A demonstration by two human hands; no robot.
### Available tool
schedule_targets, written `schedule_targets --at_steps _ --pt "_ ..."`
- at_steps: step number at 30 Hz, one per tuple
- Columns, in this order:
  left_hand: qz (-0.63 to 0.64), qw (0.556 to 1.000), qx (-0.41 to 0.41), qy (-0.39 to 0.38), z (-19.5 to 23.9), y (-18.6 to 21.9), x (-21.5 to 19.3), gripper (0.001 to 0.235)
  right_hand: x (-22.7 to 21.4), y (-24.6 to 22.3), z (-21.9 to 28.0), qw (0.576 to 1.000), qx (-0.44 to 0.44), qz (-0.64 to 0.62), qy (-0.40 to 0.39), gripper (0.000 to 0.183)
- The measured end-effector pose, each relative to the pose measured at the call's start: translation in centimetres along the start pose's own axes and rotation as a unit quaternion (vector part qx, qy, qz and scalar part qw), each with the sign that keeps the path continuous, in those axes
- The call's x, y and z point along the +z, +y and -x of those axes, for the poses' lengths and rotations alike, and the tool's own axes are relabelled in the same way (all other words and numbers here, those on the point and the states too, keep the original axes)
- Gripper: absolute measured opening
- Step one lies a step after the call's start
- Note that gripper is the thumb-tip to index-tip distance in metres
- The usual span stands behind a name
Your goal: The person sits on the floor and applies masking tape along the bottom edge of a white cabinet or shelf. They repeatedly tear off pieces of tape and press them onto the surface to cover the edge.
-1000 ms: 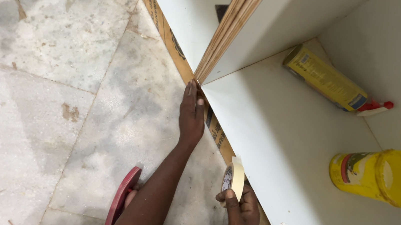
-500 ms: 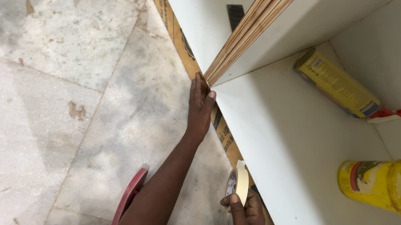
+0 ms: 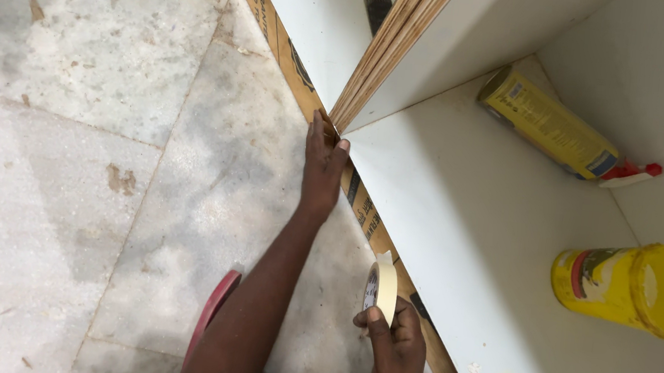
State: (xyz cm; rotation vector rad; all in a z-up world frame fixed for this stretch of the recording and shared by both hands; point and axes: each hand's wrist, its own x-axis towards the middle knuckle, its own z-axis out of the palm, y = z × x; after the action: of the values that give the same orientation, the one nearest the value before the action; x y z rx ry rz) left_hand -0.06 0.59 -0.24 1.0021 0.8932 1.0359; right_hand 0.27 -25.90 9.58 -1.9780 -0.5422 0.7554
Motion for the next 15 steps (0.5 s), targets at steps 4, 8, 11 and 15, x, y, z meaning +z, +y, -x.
schedule_targets --at_steps 4,8,11,15 --pt "0.090 0.992 -0.079 0.027 2.3 -0.5 1.2 0.096 -0.5 -0.6 0.7 1.000 -0.005 -0.026 0.008 0.036" --pt "-0.062 0.992 -0.102 0.037 7.1 -0.9 4.4 0.107 -1.3 -2.1 0.9 0.999 -0.014 -0.013 0.031 0.034" --pt "-0.059 0.995 -0.077 0.026 9.8 -1.4 5.4 0.110 -1.8 -3.2 1.0 0.997 -0.021 -0.042 0.060 0.032" --pt "-0.021 0.997 -0.075 0.006 11.9 -1.7 5.5 0.108 -2.3 -4.2 1.1 0.995 -0.028 -0.042 0.084 0.030"
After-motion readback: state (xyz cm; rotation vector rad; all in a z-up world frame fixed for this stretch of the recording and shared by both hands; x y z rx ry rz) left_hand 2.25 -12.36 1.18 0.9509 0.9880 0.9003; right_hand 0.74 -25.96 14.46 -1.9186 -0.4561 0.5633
